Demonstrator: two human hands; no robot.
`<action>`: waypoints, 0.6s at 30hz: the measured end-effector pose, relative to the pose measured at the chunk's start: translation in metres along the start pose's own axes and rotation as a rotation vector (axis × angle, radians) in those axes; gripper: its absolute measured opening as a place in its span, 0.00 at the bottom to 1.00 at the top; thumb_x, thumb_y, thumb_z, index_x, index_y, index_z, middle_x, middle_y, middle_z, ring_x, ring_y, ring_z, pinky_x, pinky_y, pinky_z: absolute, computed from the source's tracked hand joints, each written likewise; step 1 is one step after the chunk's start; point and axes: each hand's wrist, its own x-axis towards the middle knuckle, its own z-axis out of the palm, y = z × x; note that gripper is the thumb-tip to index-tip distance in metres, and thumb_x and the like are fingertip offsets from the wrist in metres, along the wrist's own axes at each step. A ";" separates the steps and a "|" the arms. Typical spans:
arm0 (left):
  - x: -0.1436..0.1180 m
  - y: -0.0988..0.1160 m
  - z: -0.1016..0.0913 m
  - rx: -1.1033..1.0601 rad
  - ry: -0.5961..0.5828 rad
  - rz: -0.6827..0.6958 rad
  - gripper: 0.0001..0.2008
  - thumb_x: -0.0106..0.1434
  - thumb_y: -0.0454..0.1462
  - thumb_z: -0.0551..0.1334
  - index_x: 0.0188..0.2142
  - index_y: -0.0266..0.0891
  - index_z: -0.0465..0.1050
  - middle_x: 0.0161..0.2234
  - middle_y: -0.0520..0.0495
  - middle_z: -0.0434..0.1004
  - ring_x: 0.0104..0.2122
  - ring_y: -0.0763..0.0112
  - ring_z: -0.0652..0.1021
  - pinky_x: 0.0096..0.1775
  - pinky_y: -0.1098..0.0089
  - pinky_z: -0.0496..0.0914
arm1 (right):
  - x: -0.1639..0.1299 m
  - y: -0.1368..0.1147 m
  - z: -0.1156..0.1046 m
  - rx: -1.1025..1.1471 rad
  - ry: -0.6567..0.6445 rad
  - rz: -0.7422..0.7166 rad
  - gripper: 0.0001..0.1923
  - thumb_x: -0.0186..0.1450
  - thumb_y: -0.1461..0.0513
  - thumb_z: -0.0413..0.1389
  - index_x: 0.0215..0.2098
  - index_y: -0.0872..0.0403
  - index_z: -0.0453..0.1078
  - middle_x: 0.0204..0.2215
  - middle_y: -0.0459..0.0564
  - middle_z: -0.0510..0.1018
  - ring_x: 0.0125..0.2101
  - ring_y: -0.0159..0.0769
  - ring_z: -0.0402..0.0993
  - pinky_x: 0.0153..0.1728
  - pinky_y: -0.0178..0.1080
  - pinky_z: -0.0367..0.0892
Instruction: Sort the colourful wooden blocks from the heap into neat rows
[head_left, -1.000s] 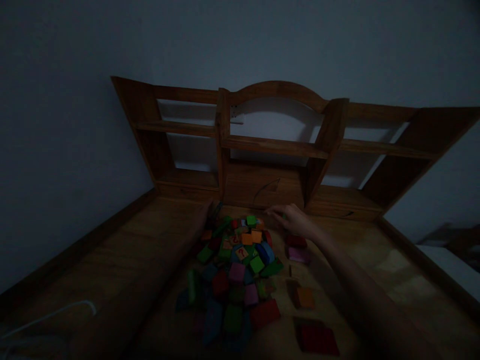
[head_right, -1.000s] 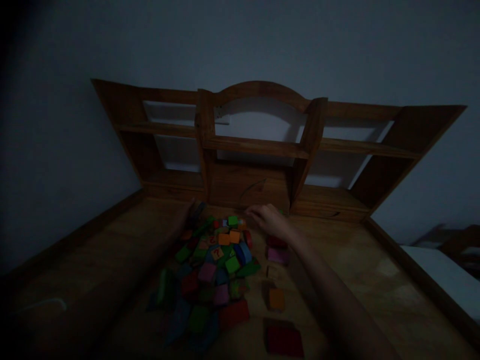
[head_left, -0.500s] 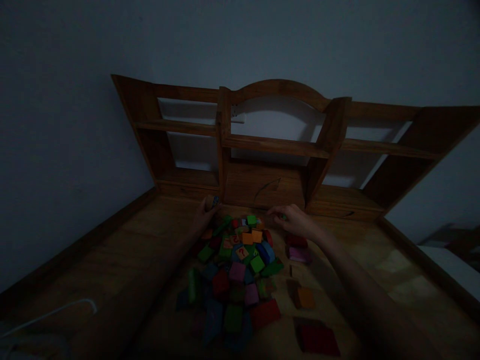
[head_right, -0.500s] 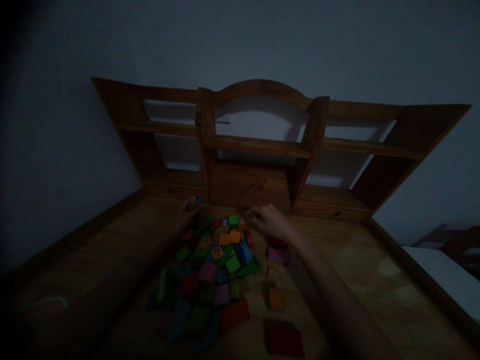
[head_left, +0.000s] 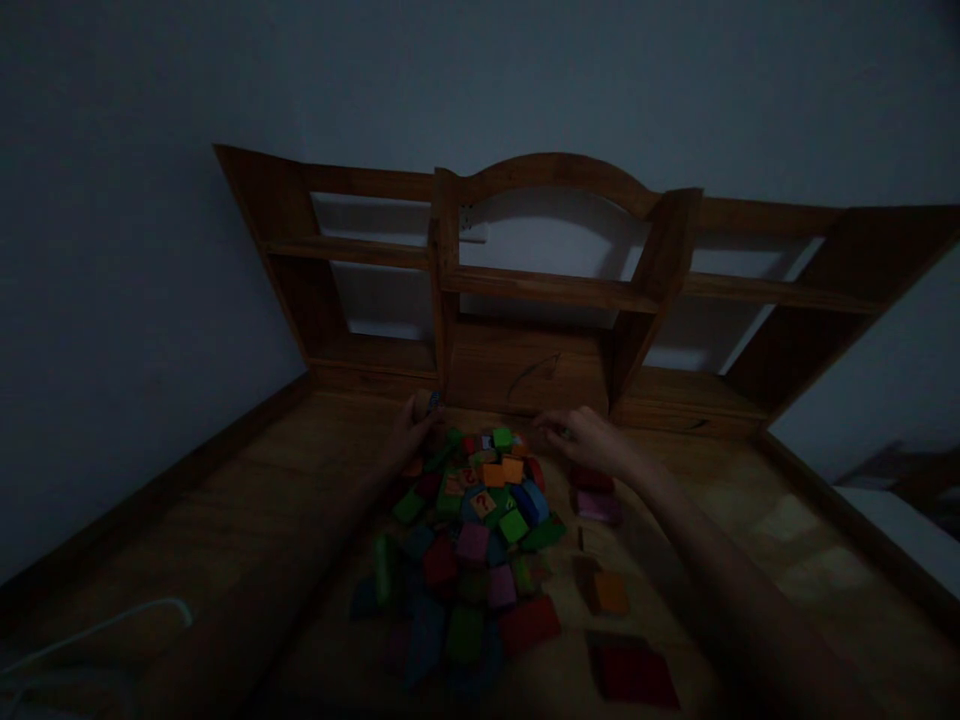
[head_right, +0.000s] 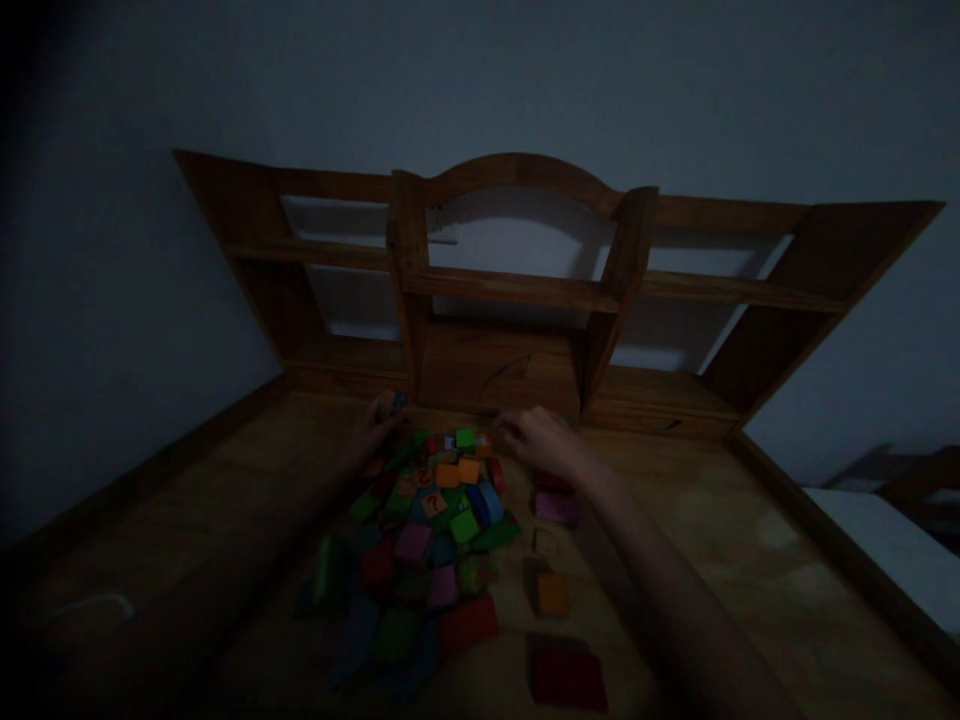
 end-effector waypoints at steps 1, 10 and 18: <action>0.000 0.000 0.000 -0.005 -0.005 -0.004 0.24 0.56 0.53 0.69 0.44 0.40 0.71 0.38 0.47 0.79 0.36 0.63 0.79 0.34 0.70 0.74 | 0.000 0.000 0.000 -0.004 0.003 0.000 0.15 0.70 0.66 0.52 0.50 0.50 0.78 0.43 0.50 0.85 0.39 0.41 0.82 0.38 0.38 0.68; 0.000 -0.002 -0.001 0.005 -0.007 -0.046 0.25 0.56 0.52 0.70 0.46 0.41 0.71 0.37 0.47 0.80 0.34 0.63 0.80 0.32 0.69 0.74 | 0.000 -0.007 -0.002 0.114 -0.009 -0.023 0.13 0.70 0.64 0.54 0.47 0.50 0.79 0.37 0.47 0.85 0.33 0.36 0.80 0.33 0.36 0.67; -0.003 0.005 0.001 -0.050 0.007 -0.078 0.23 0.54 0.48 0.71 0.44 0.39 0.72 0.38 0.44 0.81 0.37 0.59 0.81 0.35 0.67 0.75 | -0.001 -0.009 -0.003 0.095 -0.016 -0.030 0.12 0.71 0.63 0.54 0.48 0.50 0.78 0.37 0.47 0.84 0.34 0.36 0.80 0.35 0.36 0.66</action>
